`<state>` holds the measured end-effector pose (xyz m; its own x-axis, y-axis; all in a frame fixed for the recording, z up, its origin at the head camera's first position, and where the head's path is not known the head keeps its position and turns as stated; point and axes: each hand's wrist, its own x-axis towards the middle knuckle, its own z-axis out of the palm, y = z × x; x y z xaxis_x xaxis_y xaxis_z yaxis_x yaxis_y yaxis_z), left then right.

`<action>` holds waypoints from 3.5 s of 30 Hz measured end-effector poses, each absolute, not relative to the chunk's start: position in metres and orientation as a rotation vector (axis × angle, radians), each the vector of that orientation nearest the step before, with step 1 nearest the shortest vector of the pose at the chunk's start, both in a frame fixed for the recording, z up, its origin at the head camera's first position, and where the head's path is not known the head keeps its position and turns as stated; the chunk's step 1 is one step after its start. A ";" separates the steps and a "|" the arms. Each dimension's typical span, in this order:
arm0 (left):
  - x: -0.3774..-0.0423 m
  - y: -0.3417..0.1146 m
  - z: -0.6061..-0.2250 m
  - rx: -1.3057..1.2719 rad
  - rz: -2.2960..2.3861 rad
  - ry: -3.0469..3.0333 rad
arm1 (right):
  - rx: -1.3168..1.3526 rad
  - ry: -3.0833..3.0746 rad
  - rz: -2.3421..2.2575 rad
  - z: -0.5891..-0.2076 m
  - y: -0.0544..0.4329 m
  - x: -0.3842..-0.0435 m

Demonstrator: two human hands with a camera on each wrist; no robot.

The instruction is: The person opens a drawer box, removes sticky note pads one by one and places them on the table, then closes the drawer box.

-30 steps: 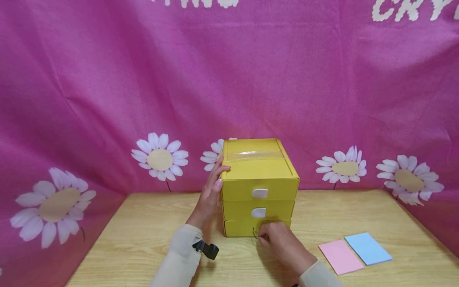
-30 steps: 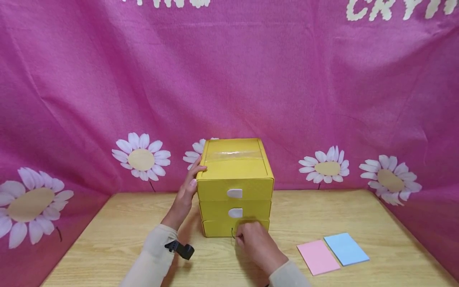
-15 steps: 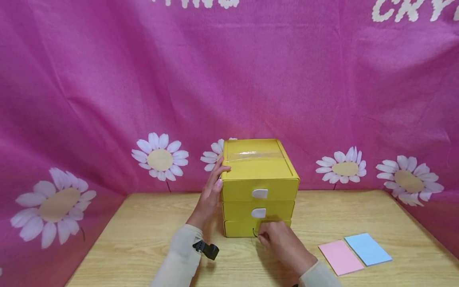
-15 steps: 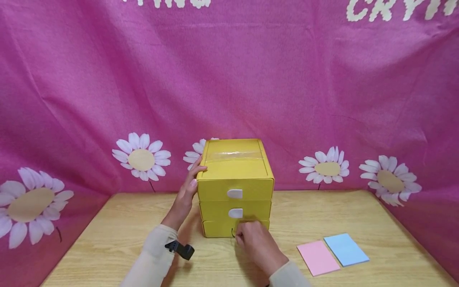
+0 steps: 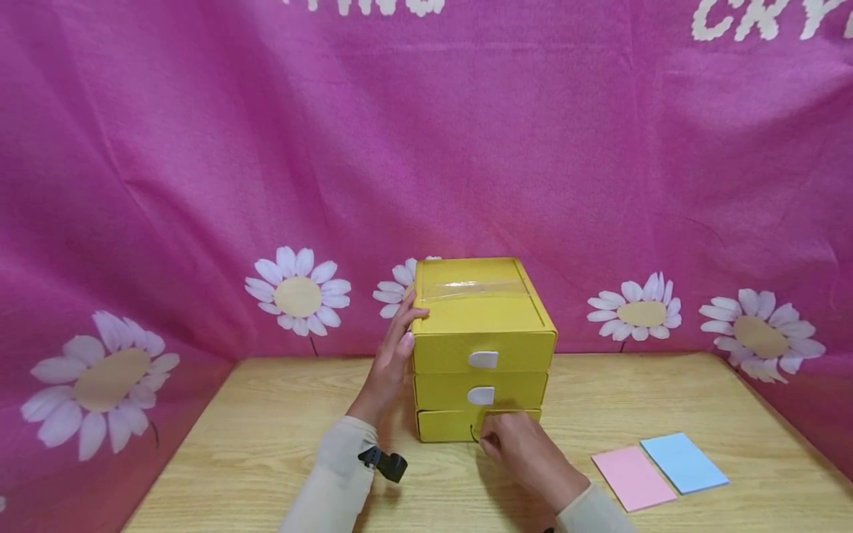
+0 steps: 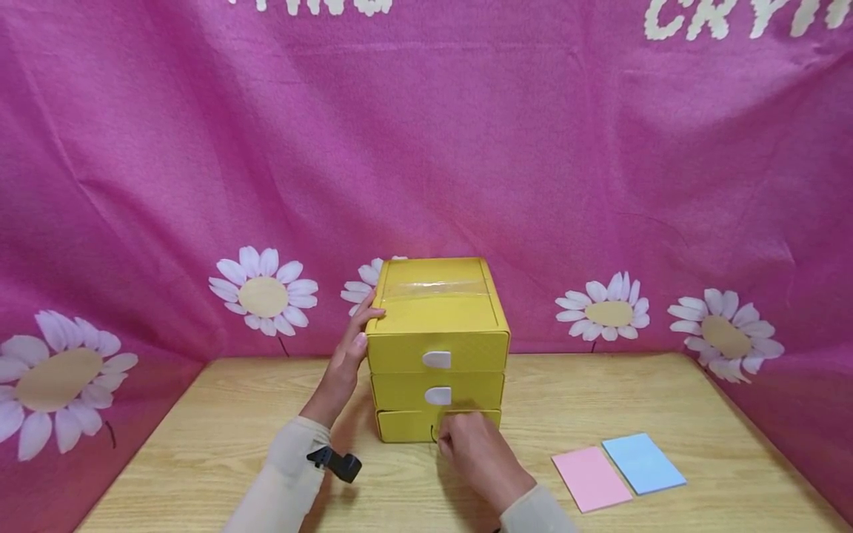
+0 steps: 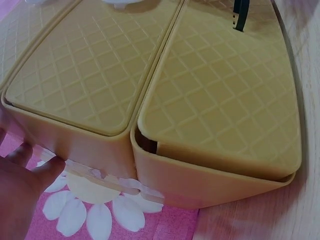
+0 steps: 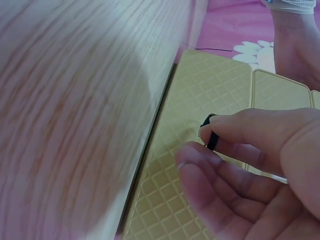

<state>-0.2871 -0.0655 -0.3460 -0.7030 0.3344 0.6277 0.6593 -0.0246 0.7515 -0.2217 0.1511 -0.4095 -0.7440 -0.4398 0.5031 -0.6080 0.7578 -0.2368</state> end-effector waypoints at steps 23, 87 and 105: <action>-0.287 -0.065 -0.346 -1.048 -1.804 -2.005 | 0.809 -2.634 0.597 -0.401 0.150 -0.212; -0.288 -0.066 -0.347 -1.047 -1.806 -2.011 | 1.045 -2.975 0.587 -0.386 0.146 -0.175; -0.287 -0.067 -0.346 -1.045 -1.821 -2.004 | 0.982 -3.086 0.586 -0.380 0.143 -0.169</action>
<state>-0.2865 -0.0667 -0.3463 -0.7160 0.3417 0.6088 0.6386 -0.0318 0.7689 -0.1686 0.1425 -0.3796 -0.8118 -0.5829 -0.0339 -0.5299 0.7599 -0.3765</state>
